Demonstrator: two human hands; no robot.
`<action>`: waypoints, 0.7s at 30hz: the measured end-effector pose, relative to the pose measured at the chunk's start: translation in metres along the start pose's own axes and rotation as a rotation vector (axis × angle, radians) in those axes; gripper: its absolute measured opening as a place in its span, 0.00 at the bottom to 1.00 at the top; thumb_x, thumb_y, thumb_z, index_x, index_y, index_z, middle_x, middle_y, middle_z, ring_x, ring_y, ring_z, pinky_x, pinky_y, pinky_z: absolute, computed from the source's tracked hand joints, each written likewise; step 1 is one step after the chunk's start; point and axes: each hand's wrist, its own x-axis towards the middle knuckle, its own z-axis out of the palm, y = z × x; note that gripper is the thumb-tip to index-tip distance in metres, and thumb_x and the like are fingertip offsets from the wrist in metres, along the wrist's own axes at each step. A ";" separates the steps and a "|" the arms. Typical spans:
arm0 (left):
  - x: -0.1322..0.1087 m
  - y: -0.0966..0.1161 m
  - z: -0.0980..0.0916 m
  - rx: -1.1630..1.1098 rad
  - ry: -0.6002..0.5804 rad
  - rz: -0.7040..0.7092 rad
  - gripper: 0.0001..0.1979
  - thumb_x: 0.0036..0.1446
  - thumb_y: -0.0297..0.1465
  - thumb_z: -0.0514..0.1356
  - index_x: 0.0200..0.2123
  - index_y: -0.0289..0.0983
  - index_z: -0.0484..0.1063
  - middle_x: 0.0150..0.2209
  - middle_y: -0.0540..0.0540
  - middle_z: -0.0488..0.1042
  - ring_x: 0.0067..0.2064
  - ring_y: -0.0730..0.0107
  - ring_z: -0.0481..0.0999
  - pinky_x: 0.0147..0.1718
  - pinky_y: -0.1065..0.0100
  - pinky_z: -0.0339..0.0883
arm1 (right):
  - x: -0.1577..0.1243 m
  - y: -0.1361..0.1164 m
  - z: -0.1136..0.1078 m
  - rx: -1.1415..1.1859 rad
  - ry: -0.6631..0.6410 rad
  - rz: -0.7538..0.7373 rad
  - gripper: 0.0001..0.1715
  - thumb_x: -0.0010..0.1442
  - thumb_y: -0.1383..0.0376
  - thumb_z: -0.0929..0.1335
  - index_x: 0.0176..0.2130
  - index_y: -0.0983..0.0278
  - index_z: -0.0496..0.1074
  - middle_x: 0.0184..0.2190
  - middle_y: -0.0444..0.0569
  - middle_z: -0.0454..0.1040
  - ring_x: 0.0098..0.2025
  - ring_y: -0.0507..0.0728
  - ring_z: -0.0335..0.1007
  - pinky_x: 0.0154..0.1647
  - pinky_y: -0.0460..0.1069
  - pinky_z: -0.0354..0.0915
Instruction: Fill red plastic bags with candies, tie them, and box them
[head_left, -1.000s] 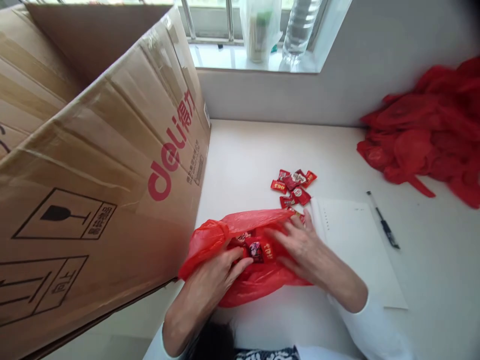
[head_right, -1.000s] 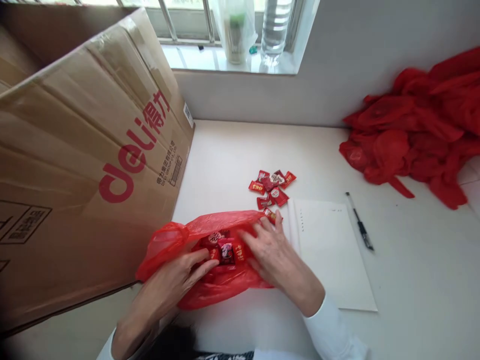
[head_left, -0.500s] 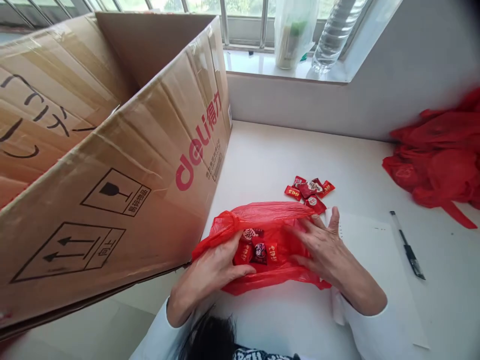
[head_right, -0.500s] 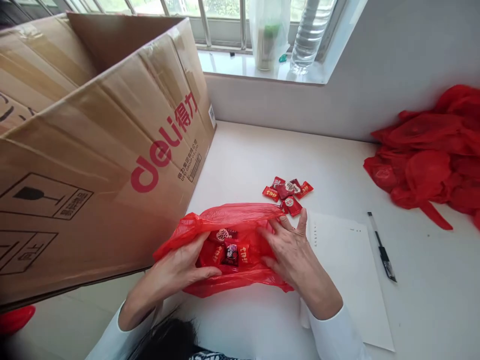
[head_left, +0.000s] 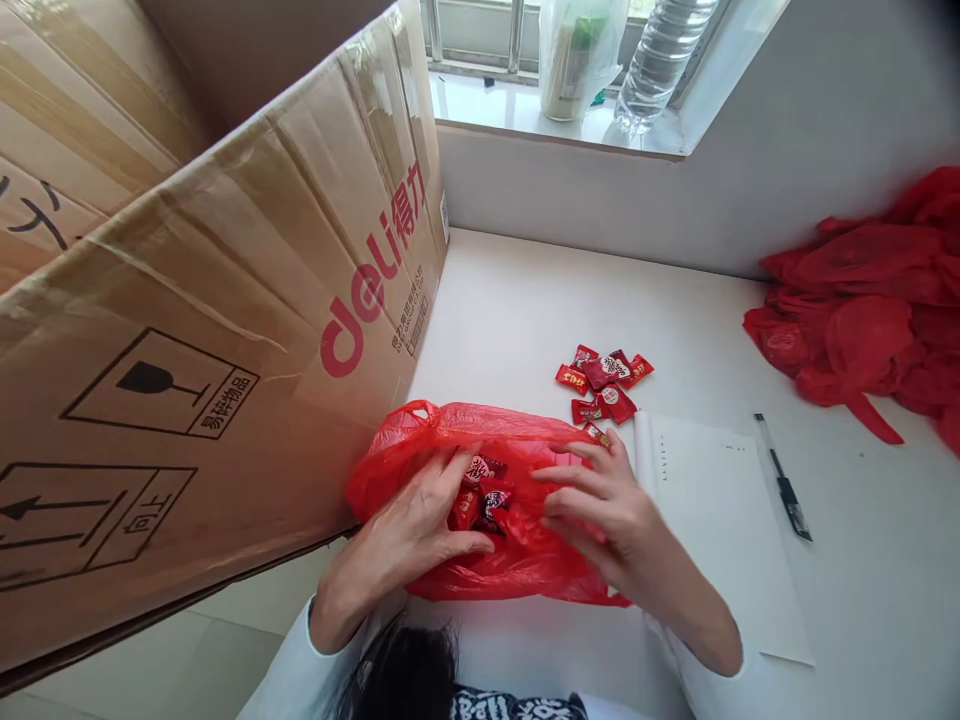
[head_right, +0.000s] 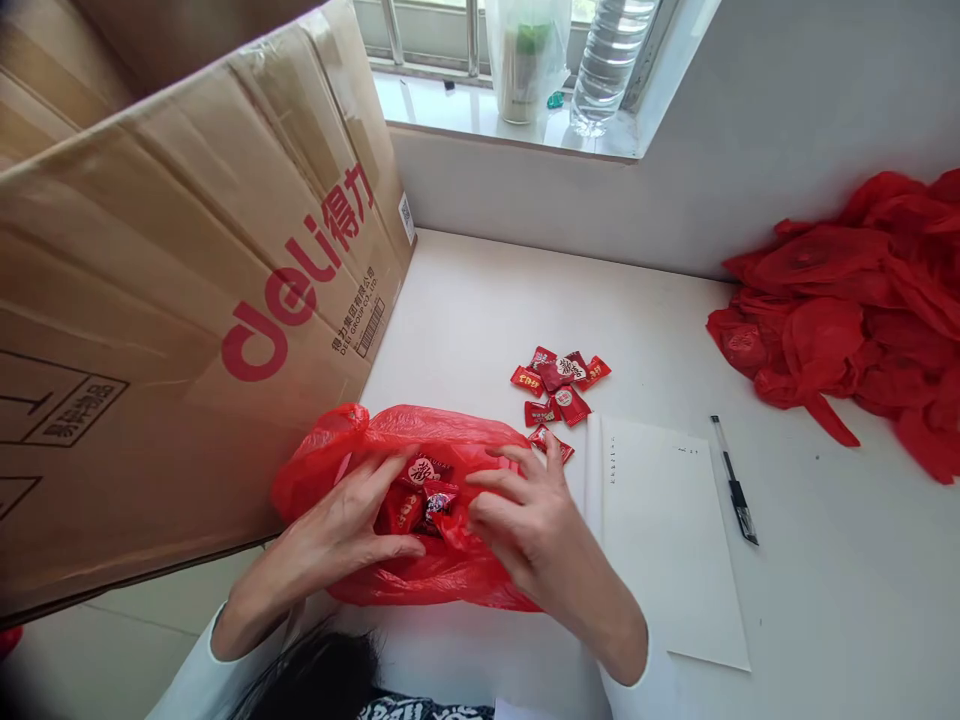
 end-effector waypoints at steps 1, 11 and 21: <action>0.000 -0.001 0.000 0.002 -0.001 0.002 0.42 0.49 0.40 0.68 0.63 0.48 0.50 0.56 0.45 0.63 0.59 0.54 0.64 0.57 0.56 0.62 | -0.001 0.001 -0.009 0.046 0.040 0.000 0.07 0.61 0.72 0.65 0.35 0.59 0.69 0.46 0.42 0.74 0.53 0.60 0.62 0.63 0.68 0.45; -0.005 -0.013 0.007 0.045 0.005 0.055 0.36 0.55 0.38 0.63 0.64 0.46 0.51 0.58 0.43 0.65 0.58 0.55 0.66 0.57 0.55 0.63 | 0.008 -0.025 0.033 -0.353 -0.120 0.052 0.09 0.52 0.63 0.73 0.34 0.63 0.73 0.39 0.52 0.73 0.52 0.67 0.62 0.61 0.71 0.50; -0.009 -0.016 0.010 0.191 0.110 0.067 0.32 0.61 0.41 0.56 0.65 0.50 0.47 0.64 0.44 0.59 0.63 0.55 0.62 0.58 0.52 0.62 | 0.020 0.014 -0.029 0.084 0.396 0.283 0.04 0.59 0.62 0.70 0.36 0.59 0.72 0.32 0.45 0.74 0.37 0.55 0.68 0.35 0.49 0.66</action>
